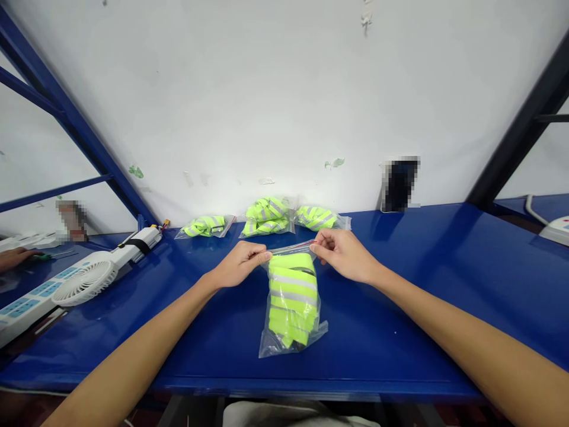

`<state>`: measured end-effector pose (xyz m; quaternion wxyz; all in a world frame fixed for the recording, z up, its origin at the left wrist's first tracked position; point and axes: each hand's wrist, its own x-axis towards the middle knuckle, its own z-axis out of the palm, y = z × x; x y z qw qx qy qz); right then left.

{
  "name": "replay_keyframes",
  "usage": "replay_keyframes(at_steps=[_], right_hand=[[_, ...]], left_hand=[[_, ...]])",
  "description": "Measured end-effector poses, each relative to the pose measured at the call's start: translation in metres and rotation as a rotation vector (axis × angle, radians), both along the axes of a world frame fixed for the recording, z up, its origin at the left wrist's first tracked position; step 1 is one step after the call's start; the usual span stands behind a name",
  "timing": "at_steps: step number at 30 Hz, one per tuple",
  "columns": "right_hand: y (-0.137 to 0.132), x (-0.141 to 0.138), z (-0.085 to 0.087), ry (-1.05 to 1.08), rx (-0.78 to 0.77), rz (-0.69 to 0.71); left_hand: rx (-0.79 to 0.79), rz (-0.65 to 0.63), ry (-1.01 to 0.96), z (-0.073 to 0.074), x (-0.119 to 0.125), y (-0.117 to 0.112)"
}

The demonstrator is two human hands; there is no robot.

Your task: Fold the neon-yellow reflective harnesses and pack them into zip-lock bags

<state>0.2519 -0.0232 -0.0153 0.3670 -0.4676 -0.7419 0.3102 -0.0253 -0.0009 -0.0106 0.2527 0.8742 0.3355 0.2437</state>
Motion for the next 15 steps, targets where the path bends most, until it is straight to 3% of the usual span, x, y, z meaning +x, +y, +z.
replay_keyframes(at_steps=[3, 8, 12, 15], right_hand=[[-0.001, -0.003, -0.009, -0.077, 0.071, -0.070], [-0.003, -0.006, -0.014, -0.102, 0.012, -0.118], [-0.004, -0.009, -0.012, -0.177, 0.176, -0.163], [-0.009, -0.014, -0.010, -0.200, 0.294, -0.175]], left_hand=[[0.014, -0.003, -0.009, -0.004, 0.002, -0.004], [-0.034, -0.018, -0.008, 0.001, 0.001, -0.008], [-0.324, 0.049, -0.251, -0.001, 0.007, -0.002], [-0.509, 0.231, -0.431, -0.004, 0.010, 0.004]])
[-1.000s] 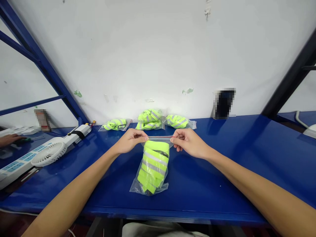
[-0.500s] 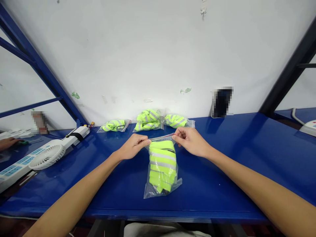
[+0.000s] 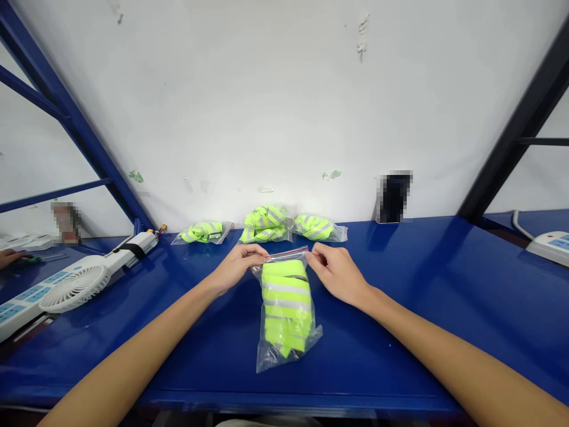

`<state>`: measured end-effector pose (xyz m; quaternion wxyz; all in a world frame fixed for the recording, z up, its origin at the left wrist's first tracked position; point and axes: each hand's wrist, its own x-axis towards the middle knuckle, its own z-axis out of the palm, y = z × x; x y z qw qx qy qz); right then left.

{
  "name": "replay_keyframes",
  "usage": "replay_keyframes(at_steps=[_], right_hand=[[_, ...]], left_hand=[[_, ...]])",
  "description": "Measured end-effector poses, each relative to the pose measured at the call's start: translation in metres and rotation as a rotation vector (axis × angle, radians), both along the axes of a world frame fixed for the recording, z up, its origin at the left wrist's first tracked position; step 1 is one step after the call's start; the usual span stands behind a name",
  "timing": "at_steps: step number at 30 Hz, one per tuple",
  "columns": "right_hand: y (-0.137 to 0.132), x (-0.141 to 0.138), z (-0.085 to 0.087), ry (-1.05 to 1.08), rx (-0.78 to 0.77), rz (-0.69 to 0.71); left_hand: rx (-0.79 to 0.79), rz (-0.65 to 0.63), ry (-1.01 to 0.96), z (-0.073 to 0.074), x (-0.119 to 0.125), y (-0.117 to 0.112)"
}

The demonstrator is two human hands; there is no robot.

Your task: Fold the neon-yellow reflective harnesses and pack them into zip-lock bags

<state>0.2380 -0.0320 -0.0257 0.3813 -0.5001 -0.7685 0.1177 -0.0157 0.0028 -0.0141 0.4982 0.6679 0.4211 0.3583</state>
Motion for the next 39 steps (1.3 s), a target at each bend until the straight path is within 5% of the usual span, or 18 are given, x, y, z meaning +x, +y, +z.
replay_keyframes(at_steps=[5, 12, 14, 19, 28, 35, 39], right_hand=[[-0.014, -0.008, 0.000, 0.007, 0.062, 0.176], [-0.030, -0.013, 0.008, -0.049, 0.027, 0.348], [-0.032, -0.016, 0.008, -0.015, -0.002, 0.387], [-0.028, -0.021, -0.002, 0.408, -0.175, 0.431], [-0.022, -0.028, 0.000, 0.691, -0.450, 0.402], [-0.015, -0.032, -0.010, 0.596, -0.570, 0.357], [-0.013, -0.031, -0.012, 0.542, -0.631, 0.320]], left_hand=[[-0.042, 0.189, -0.121, 0.012, -0.006, 0.003], [0.522, 0.445, -0.231, 0.029, 0.001, -0.022], [0.730, 0.347, -0.134, 0.026, 0.008, -0.036], [1.049, -0.166, 0.029, 0.010, 0.023, -0.053], [1.058, -0.065, 0.100, 0.001, 0.018, -0.049], [0.862, -0.092, 0.585, -0.011, 0.024, -0.039], [0.817, -0.116, 0.664, -0.014, 0.026, -0.036]])
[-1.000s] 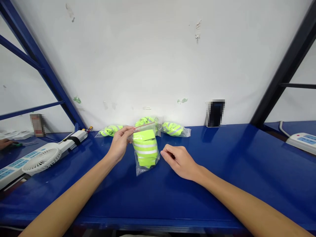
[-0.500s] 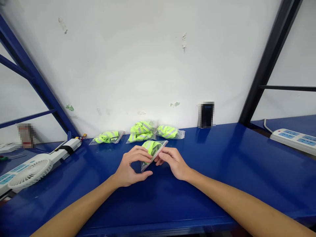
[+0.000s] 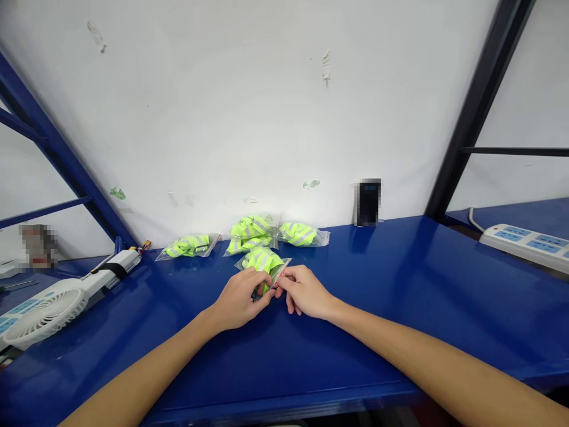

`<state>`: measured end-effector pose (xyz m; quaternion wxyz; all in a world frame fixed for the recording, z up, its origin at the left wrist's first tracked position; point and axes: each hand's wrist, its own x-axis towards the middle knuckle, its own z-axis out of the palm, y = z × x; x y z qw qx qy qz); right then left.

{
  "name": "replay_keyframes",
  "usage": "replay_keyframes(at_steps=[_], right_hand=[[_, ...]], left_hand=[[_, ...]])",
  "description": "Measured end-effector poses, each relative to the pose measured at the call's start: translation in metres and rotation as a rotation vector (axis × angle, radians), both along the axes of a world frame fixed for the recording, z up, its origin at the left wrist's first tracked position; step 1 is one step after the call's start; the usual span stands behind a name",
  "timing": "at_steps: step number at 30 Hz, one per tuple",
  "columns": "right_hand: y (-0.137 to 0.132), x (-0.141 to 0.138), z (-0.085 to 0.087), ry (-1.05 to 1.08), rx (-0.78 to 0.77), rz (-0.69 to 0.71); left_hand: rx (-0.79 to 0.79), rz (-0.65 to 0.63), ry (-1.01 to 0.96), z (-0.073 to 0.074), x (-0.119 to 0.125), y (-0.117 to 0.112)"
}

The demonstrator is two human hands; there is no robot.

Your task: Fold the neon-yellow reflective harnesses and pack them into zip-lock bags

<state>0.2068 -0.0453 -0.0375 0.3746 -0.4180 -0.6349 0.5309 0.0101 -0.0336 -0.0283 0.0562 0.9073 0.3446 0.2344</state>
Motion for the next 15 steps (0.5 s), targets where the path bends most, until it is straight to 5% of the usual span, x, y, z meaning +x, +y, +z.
replay_keyframes(at_steps=[15], right_hand=[[-0.005, 0.005, 0.012, -0.333, 0.365, 0.053]], left_hand=[[-0.049, -0.055, 0.012, 0.005, -0.007, 0.008]])
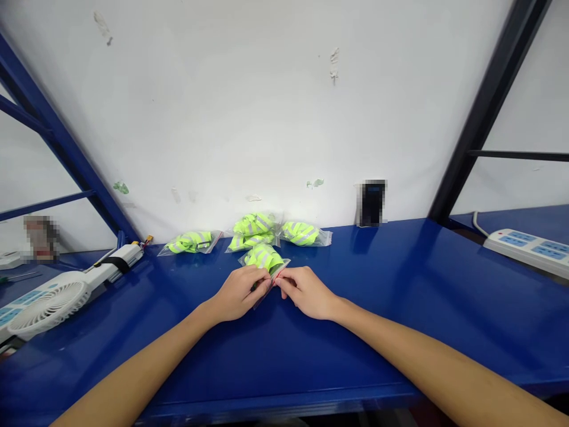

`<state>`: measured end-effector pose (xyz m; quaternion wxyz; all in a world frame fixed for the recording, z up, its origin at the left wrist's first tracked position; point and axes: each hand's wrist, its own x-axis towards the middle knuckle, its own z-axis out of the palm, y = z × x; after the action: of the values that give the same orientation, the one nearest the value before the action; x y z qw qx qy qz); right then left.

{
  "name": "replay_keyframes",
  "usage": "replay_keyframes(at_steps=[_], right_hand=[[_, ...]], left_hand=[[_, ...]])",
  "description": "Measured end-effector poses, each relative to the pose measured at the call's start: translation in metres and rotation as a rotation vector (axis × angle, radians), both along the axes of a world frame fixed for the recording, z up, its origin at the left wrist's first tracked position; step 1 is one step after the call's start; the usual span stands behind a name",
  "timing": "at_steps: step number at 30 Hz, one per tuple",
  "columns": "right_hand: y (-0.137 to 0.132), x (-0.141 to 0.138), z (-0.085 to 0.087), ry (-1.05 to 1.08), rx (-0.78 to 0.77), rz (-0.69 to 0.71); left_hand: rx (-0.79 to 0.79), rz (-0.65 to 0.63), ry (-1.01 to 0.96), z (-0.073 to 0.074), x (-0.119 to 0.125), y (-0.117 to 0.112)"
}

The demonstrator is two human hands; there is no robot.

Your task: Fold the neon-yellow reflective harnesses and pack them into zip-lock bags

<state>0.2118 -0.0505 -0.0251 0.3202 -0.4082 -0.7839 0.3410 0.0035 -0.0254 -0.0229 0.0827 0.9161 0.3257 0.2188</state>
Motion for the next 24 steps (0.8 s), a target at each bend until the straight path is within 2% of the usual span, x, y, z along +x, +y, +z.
replay_keyframes(at_steps=[5, 11, 21, 24], right_hand=[[0.002, -0.001, -0.002, 0.016, -0.013, -0.042], [0.004, -0.001, -0.010, 0.080, -0.044, -0.065], [0.000, -0.004, -0.009, 0.135, -0.045, -0.036], [-0.001, -0.004, -0.009, 0.098, 0.035, 0.015]], left_hand=[[0.035, -0.007, 0.004, -0.002, 0.000, 0.001], [0.040, 0.026, -0.085, -0.009, 0.006, -0.004], [0.004, 0.016, -0.075, -0.002, 0.003, -0.003], [0.036, -0.019, 0.005, -0.001, 0.004, -0.003]])
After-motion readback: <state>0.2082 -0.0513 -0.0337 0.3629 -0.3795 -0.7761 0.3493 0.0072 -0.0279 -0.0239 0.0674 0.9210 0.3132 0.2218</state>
